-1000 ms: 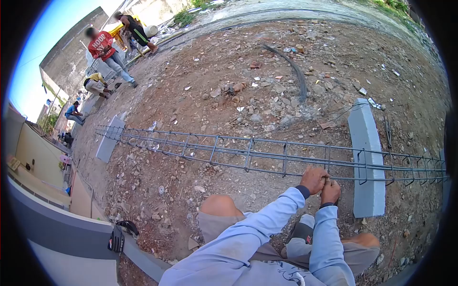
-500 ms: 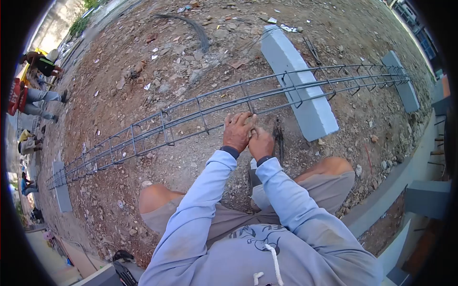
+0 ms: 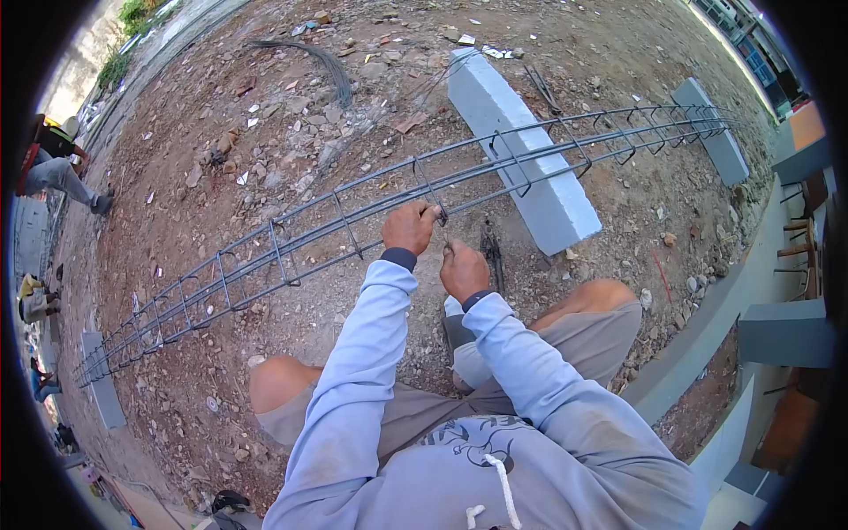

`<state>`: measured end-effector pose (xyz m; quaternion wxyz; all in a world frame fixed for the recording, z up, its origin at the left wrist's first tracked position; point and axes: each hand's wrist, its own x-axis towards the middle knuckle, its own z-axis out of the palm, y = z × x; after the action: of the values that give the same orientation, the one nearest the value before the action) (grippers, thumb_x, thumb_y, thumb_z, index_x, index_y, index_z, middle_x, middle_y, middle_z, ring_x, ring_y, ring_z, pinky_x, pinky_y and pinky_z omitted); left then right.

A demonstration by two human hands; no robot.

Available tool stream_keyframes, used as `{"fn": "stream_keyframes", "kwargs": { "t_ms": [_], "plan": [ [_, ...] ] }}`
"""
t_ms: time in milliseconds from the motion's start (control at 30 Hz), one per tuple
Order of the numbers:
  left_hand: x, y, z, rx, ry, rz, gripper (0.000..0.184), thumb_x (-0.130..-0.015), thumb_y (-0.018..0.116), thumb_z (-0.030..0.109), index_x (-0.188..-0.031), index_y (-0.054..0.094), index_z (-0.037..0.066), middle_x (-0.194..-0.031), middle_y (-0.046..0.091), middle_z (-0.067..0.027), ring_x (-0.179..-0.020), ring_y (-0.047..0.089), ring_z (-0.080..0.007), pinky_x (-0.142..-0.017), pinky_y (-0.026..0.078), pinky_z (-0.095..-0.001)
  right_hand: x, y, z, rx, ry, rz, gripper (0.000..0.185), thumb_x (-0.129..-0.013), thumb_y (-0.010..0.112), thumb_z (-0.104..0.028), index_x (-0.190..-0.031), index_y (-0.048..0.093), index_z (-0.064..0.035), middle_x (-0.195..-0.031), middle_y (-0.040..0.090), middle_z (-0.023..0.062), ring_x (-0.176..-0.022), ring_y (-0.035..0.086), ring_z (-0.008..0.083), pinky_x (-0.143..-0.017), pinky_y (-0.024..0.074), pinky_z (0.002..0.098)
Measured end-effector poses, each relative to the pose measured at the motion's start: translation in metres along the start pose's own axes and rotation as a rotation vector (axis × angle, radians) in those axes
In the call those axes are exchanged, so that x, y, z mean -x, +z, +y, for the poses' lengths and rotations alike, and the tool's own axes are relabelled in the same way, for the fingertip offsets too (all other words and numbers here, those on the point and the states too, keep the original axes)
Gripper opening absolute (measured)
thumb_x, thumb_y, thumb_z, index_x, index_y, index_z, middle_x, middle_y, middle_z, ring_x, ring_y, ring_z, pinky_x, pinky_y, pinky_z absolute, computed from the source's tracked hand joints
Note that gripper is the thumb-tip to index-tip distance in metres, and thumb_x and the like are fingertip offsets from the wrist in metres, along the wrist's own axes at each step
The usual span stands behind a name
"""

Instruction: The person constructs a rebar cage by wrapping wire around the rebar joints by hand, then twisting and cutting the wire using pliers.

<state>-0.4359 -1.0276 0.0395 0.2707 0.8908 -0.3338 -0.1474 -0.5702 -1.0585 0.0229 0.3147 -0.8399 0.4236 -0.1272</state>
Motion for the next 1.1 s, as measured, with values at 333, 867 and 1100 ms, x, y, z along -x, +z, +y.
{"fn": "stream_keyframes", "kwargs": {
  "t_ms": [333, 867, 1100],
  "plan": [
    [-0.012, 0.007, -0.012, 0.116, 0.080, -0.159, 0.030, -0.082, 0.060, 0.041, -0.082, 0.070, 0.013, -0.074, 0.068, -0.0056, -0.072, 0.064, -0.0218, -0.065, 0.048, -0.0365, -0.016, -0.015, -0.021, 0.240, -0.187, -0.103, 0.016, -0.083, 0.053, -0.016, -0.078, 0.060, -0.0024, -0.072, 0.063, 0.0212, -0.068, 0.063, 0.0383, -0.063, 0.0496, 0.0486],
    [-0.004, 0.016, -0.010, 0.121, 0.031, -0.053, 0.031, -0.081, 0.060, 0.043, -0.086, 0.070, 0.014, -0.077, 0.067, -0.0092, -0.075, 0.064, -0.0279, -0.067, 0.048, -0.0392, -0.050, -0.007, 0.028, -0.567, 0.364, -0.716, 0.027, -0.087, 0.050, -0.025, -0.084, 0.065, -0.0022, -0.071, 0.062, 0.0130, -0.060, 0.059, 0.0200, -0.057, 0.0457, 0.0333],
    [0.011, 0.021, -0.002, 0.190, 0.062, 0.196, 0.026, -0.081, 0.064, 0.033, -0.091, 0.066, 0.009, -0.087, 0.066, -0.0100, -0.084, 0.061, -0.0266, -0.078, 0.043, -0.0394, -0.056, 0.006, 0.133, -0.287, 0.612, -0.316, 0.035, -0.085, 0.055, -0.030, -0.102, 0.058, -0.0005, -0.089, 0.062, 0.0205, -0.087, 0.061, 0.0300, -0.078, 0.0475, 0.0400]
  ]
}}
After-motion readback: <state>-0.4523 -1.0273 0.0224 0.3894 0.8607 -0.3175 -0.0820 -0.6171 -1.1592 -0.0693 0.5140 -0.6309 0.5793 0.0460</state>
